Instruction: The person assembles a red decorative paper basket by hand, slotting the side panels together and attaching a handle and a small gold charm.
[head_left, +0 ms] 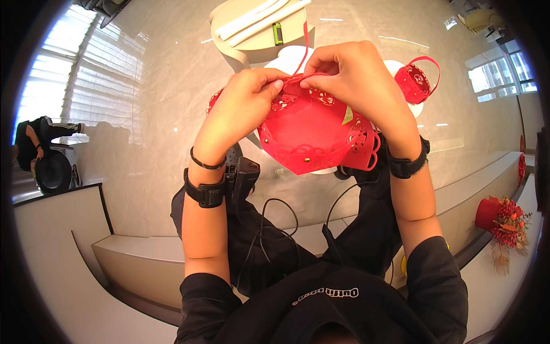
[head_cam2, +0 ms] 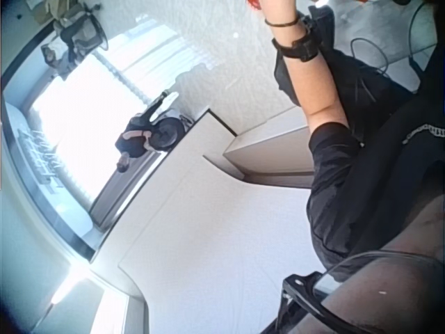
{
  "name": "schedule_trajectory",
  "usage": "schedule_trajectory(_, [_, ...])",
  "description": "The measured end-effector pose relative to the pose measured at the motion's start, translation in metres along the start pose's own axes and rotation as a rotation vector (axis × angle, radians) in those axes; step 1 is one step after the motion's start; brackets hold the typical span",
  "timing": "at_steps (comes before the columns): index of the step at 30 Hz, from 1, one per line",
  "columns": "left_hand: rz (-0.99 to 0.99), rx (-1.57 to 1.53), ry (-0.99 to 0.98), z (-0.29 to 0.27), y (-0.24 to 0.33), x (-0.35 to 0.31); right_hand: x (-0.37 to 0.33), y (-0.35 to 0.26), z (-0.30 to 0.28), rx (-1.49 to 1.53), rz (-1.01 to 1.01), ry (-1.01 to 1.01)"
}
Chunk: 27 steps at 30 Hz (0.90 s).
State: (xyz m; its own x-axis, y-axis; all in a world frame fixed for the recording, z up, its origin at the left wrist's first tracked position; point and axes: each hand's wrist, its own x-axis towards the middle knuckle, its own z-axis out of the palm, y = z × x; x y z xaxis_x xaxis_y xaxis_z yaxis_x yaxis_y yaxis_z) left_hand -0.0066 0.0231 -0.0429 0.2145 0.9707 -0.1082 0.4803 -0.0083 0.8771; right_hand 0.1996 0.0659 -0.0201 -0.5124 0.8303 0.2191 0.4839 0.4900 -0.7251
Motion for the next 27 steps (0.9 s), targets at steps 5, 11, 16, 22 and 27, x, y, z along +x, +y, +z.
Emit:
schedule_trajectory(5, [-0.003, 0.006, 0.001, 0.001, 0.002, -0.001, 0.001, 0.000, 0.001, -0.028, -0.021, 0.027])
schedule_trajectory(11, [-0.001, -0.018, -0.020, 0.001, -0.002, 0.002, 0.001, 0.001, 0.002, -0.062, -0.035, 0.058])
schedule_trajectory(16, [0.038, -0.159, 0.072, 0.008, -0.007, 0.003, 0.002, 0.001, 0.003, -0.089, -0.029, 0.060])
schedule_trajectory(22, [-0.010, -0.109, 0.038, 0.007, -0.006, 0.005, 0.003, 0.004, 0.004, -0.120, -0.006, 0.039])
schedule_trajectory(27, [-0.001, -0.099, 0.057, 0.009, -0.007, 0.005, 0.003, 0.005, 0.002, -0.134, -0.037, 0.037])
